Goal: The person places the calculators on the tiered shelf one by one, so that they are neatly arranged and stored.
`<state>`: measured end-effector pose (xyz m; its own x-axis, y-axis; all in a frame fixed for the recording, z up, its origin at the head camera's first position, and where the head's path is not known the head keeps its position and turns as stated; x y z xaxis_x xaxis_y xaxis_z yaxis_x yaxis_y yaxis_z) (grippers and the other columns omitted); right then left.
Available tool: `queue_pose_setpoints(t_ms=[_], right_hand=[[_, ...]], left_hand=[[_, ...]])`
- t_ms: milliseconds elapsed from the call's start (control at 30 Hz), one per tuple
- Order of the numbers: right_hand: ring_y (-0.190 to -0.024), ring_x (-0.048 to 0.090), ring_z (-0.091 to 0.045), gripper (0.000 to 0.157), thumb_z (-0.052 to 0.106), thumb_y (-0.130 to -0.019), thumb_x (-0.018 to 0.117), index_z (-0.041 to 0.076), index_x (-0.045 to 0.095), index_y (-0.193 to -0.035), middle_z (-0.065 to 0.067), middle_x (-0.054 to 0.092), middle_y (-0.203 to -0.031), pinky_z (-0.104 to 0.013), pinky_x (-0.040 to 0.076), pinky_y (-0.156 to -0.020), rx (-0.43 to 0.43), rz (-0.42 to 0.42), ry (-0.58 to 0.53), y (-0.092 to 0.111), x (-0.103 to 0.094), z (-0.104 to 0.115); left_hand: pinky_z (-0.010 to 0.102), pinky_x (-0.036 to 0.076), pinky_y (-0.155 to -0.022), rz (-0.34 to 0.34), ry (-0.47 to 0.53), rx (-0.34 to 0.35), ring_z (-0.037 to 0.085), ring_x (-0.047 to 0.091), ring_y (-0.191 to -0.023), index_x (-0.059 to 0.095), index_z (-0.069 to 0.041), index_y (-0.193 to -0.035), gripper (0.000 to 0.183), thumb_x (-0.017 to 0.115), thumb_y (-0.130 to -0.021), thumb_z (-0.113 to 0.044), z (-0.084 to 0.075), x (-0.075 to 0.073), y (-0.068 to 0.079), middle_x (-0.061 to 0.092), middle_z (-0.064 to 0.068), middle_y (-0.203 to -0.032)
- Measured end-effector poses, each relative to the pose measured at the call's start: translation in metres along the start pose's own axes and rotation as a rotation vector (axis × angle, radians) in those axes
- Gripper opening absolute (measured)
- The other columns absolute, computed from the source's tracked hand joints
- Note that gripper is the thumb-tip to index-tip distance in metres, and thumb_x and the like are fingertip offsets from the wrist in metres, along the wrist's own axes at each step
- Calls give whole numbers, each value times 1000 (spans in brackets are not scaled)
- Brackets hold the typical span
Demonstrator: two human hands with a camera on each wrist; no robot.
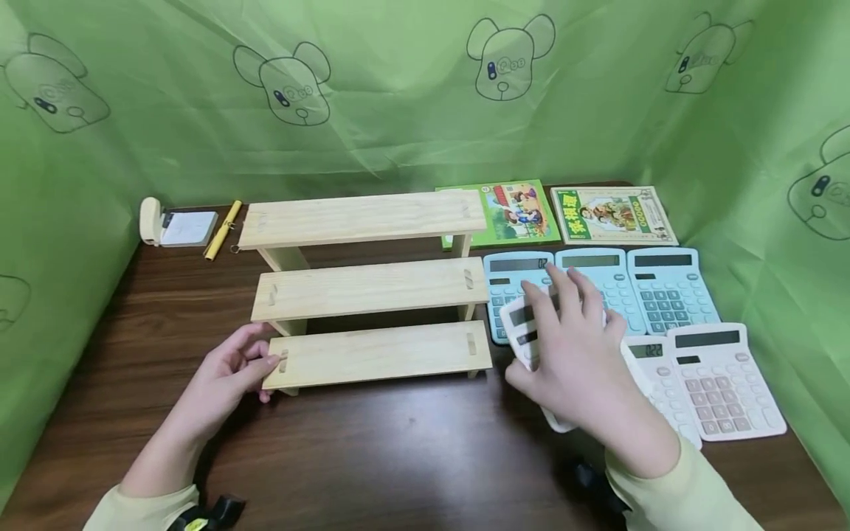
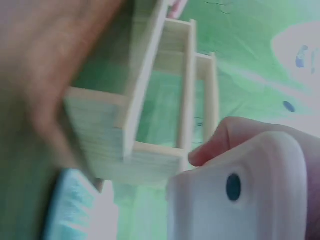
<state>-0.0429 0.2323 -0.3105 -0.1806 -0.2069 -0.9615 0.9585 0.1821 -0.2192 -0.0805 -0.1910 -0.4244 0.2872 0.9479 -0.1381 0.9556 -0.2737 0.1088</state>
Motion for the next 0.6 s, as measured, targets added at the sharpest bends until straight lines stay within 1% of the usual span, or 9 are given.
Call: queue_pose_setpoints(t_ms=[133,233,333,433,600], right_hand=[[-139,13,-41,89,34,-59,72,10,42,-139,-18,24,-153,-73,27,-77,-18,-79,-43,-20,-12,13],[-139,13,-41,89,33,-59,71,10,41,-140,-18,24,-153,-72,28,-77,-52,-117,-72,-35,-18,24],[-139,14,-39,90,33,-60,69,10,40,-141,-15,24,-155,-68,30,-75,-75,-163,-92,-46,-24,32],[-141,13,-37,91,33,-60,69,11,40,-143,-12,23,-156,-68,30,-77,-84,-197,-113,-55,-28,38],[-140,12,-36,90,30,-59,71,10,40,-141,-14,18,-155,-68,27,-83,-124,-248,-174,-69,-29,50]], left_hand=[[45,54,-48,-3,11,-8,24,52,-52,46,-9,-133,43,65,-94,-15,3,0,-2,55,19,-89],[44,53,-47,1,21,-7,26,52,-51,46,-9,-132,43,65,-94,-15,5,2,-3,55,19,-87],[44,52,-46,23,36,1,29,52,-49,44,-8,-133,44,64,-95,-15,6,4,-3,53,18,-83],[44,51,-44,32,52,10,30,52,-47,43,-7,-133,43,63,-95,-14,6,5,-3,51,17,-78],[43,50,-42,12,62,4,28,50,-46,43,-8,-132,43,64,-95,-13,6,1,0,51,15,-76]])
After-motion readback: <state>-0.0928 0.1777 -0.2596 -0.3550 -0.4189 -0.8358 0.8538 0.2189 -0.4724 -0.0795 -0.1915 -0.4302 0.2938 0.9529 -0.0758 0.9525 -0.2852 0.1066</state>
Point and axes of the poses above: each hand's wrist, its own y-axis away from the middle knuckle, its own x-axis out of the palm, z = x × y, the point moved 5 cm from there along -y, towards the middle knuckle
